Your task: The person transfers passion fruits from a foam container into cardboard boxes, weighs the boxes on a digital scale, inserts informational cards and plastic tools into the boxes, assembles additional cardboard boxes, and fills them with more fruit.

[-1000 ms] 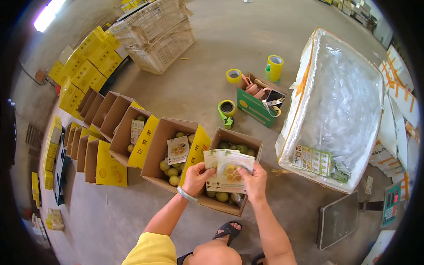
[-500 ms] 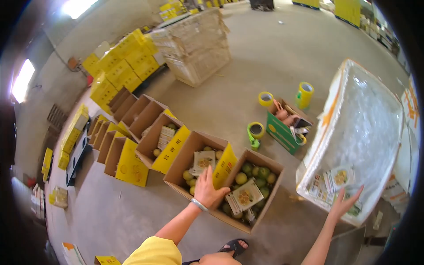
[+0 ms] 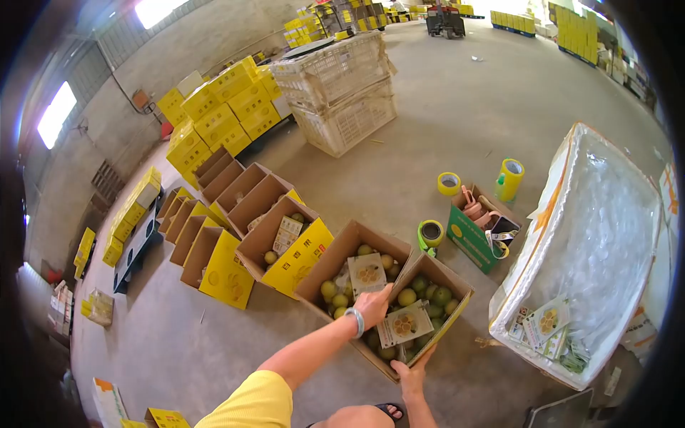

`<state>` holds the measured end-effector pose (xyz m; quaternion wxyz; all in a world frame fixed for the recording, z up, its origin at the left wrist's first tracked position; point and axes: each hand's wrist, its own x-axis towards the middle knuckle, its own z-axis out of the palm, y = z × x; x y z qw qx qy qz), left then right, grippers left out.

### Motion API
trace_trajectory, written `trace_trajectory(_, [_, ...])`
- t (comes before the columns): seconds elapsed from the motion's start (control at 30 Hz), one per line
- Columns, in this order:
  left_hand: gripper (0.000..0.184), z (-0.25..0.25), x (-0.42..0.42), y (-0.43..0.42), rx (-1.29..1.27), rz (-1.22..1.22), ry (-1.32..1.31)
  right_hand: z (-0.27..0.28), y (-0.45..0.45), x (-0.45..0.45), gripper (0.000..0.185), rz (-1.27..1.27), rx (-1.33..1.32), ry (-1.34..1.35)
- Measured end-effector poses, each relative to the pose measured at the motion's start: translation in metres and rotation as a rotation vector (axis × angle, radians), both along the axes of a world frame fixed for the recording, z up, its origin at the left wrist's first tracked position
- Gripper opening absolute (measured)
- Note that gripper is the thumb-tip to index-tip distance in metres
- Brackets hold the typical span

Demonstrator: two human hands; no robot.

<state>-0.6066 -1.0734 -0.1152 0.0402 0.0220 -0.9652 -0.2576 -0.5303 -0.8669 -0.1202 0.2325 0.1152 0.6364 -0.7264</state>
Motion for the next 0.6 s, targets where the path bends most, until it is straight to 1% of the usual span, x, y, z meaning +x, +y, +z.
trace_trajectory(0.1, [0.039, -0.002, -0.043, -0.018, -0.016, -0.048, 0.035, -0.008, -0.015, -0.023, 0.109, 0.032, 0.011, -0.044])
trace_trajectory(0.13, [0.039, -0.002, -0.059, -0.022, -0.032, -0.056, 0.043, -0.009, -0.020, -0.034, 0.110, 0.021, 0.025, -0.022])
trace_trajectory(0.2, [0.039, -0.007, -0.092, -0.033, -0.023, -0.084, 0.092, 0.004, -0.030, -0.057, 0.111, 0.038, -0.035, -0.078])
trace_trajectory(0.27, [0.037, -0.003, -0.117, -0.043, -0.044, -0.132, 0.128, -0.006, -0.042, -0.073, 0.113, 0.010, -0.065, -0.084])
trace_trajectory(0.3, [0.040, 0.001, -0.128, -0.049, -0.041, -0.128, 0.057, -0.006, -0.050, -0.081, 0.114, 0.002, -0.078, -0.087])
trace_trajectory(0.33, [0.041, 0.002, -0.134, -0.057, -0.050, -0.115, 0.023, -0.007, -0.058, -0.087, 0.115, -0.002, -0.065, -0.084])
trace_trajectory(0.4, [0.047, 0.009, -0.146, -0.077, -0.036, -0.081, -0.037, -0.032, -0.075, -0.097, 0.116, -0.003, 0.012, 0.011])
trace_trajectory(0.43, [0.048, 0.010, -0.150, -0.090, -0.034, -0.058, -0.021, -0.002, -0.082, -0.105, 0.117, 0.052, 0.014, -0.099])
trace_trajectory(0.47, [0.049, 0.018, -0.154, -0.099, -0.048, -0.052, -0.077, -0.019, -0.091, -0.108, 0.114, 0.021, 0.059, -0.031])
trace_trajectory(0.5, [0.050, 0.021, -0.159, -0.108, -0.060, -0.053, -0.083, -0.035, -0.101, -0.110, 0.111, -0.005, 0.101, 0.036])
trace_trajectory(0.53, [0.050, 0.020, -0.164, -0.119, -0.069, -0.067, -0.043, -0.038, -0.113, -0.114, 0.112, 0.001, 0.092, 0.031])
trace_trajectory(0.57, [0.050, 0.026, -0.170, -0.129, -0.126, -0.057, -0.069, -0.028, -0.126, -0.121, 0.115, 0.043, 0.124, 0.005])
trace_trajectory(0.6, [0.050, 0.017, -0.179, -0.147, -0.148, -0.075, -0.003, -0.014, -0.142, -0.128, 0.119, 0.087, 0.154, -0.020])
